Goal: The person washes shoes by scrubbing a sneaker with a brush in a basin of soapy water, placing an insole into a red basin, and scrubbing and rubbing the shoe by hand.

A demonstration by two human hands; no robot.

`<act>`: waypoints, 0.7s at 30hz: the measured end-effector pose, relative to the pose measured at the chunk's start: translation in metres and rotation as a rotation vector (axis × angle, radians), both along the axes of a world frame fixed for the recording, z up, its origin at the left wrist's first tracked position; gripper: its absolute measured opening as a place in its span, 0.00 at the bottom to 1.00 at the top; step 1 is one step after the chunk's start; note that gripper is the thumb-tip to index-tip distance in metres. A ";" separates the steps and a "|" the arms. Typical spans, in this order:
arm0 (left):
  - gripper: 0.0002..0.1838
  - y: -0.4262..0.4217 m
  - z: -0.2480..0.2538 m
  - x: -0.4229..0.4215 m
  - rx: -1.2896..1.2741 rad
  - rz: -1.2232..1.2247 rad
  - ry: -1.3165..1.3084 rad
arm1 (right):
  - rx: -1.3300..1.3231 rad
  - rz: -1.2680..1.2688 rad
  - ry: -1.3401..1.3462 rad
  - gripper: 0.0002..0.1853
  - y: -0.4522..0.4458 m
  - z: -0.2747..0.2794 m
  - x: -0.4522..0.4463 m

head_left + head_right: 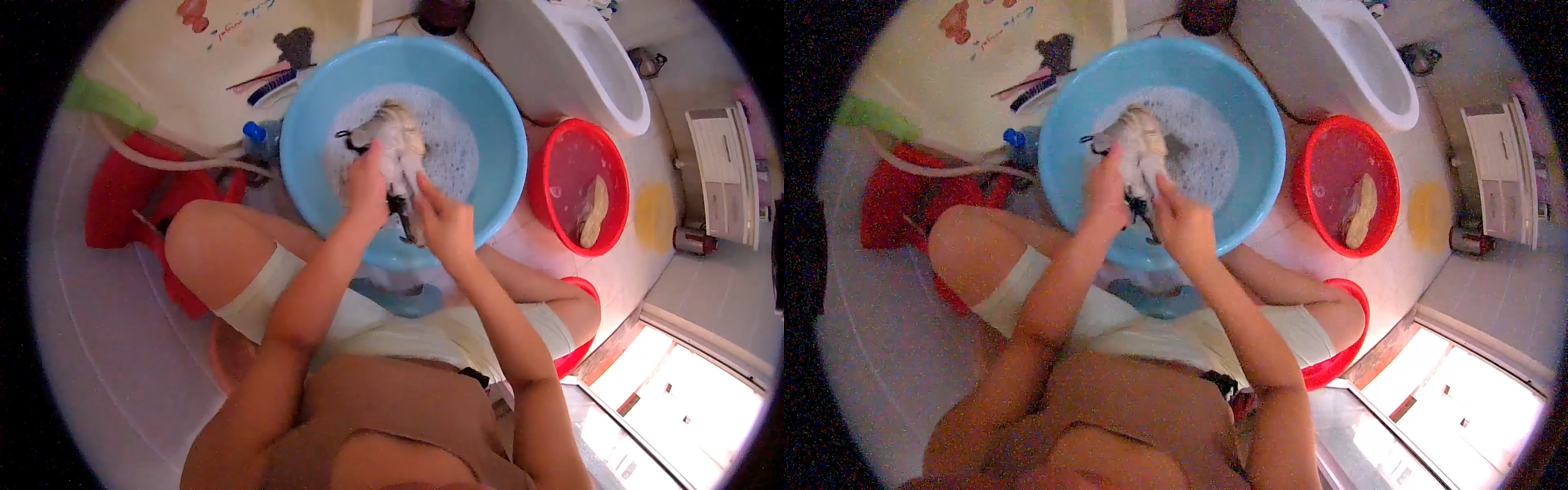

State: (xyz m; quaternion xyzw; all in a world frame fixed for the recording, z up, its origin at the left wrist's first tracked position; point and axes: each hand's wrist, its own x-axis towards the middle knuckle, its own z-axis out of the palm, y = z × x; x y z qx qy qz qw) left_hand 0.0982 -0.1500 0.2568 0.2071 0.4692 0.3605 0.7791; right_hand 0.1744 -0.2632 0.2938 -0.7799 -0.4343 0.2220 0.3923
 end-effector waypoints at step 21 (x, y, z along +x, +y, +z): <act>0.17 -0.011 0.020 -0.019 0.530 -0.542 0.122 | 0.367 -0.394 0.622 0.24 0.050 -0.005 0.022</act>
